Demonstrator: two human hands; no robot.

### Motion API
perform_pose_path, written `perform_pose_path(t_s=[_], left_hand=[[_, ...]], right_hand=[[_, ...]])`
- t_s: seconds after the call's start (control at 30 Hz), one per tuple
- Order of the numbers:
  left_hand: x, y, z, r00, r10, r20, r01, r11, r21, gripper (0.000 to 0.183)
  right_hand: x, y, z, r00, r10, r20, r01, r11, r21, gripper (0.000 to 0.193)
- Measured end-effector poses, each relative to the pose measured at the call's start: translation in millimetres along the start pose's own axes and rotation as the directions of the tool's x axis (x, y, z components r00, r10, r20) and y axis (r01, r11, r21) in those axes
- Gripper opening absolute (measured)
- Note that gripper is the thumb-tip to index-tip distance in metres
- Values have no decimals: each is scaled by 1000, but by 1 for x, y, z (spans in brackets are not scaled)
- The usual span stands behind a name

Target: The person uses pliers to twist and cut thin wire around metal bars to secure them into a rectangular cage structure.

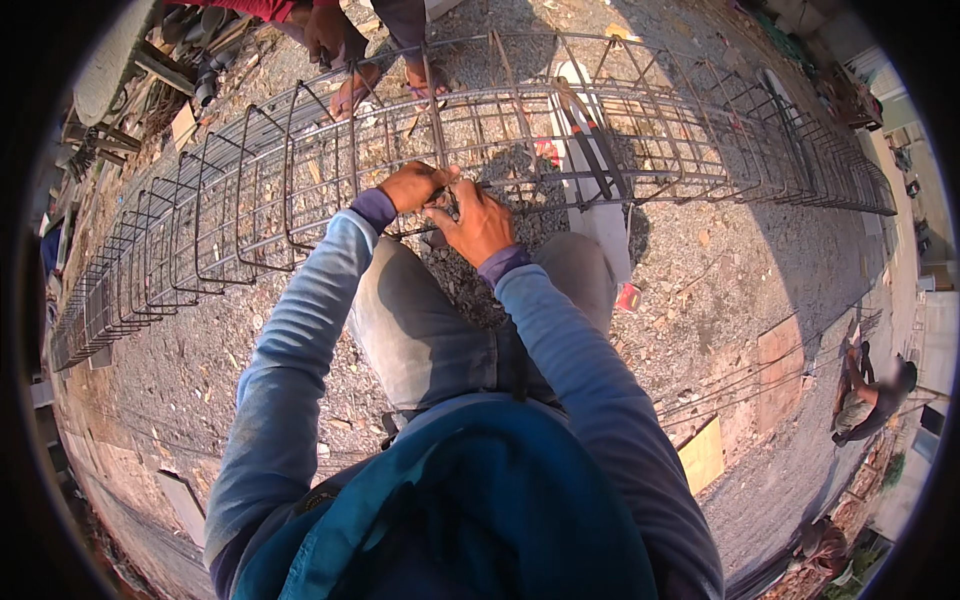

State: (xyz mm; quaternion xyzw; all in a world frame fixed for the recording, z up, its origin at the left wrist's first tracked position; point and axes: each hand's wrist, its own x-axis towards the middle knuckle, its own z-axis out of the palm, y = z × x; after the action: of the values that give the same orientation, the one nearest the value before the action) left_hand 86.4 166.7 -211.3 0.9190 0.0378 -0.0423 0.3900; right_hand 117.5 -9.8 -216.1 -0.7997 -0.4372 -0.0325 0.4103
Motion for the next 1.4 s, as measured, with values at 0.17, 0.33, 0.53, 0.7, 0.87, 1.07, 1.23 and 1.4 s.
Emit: perform_pose_path(t_s=[0.17, 0.33, 0.53, 0.7, 0.87, 1.07, 1.23, 1.4], left_hand=[[1, -5, -7, 944, -258, 207, 311, 904, -293, 48], [-6, 2, -22, 905, -190, 380, 343, 854, -391, 28], [-8, -4, -24, 902, -154, 403, 336, 837, -432, 39], [-4, -4, -15, 921, -185, 342, 300, 897, -326, 40], [5, -36, -1, 990, 46, 134, -22, 984, -174, 28], [5, -45, -11, 815, 571, 95, -567, 754, 330, 35], [0, 10, -13, 911, -362, 196, 407, 864, -297, 65], [-11, 14, -25, 891, -383, 243, 441, 857, -267, 70]], right_hand=[[0, 1, 13, 988, 154, -25, -152, 986, 61, 26], [-13, -1, 26, 910, 382, -159, -275, 845, 458, 22], [-36, -13, 6, 907, 421, 11, -412, 881, 232, 20], [-8, -50, 10, 966, 241, 96, -229, 966, -123, 16], [36, -52, -16, 940, 171, 294, -115, 973, -198, 22], [64, -32, -30, 914, 247, 322, -163, 950, -266, 29], [9, 51, -26, 903, 242, 355, -278, 959, 51, 34], [-19, -9, -37, 706, 353, 614, -707, 393, 587, 36]])
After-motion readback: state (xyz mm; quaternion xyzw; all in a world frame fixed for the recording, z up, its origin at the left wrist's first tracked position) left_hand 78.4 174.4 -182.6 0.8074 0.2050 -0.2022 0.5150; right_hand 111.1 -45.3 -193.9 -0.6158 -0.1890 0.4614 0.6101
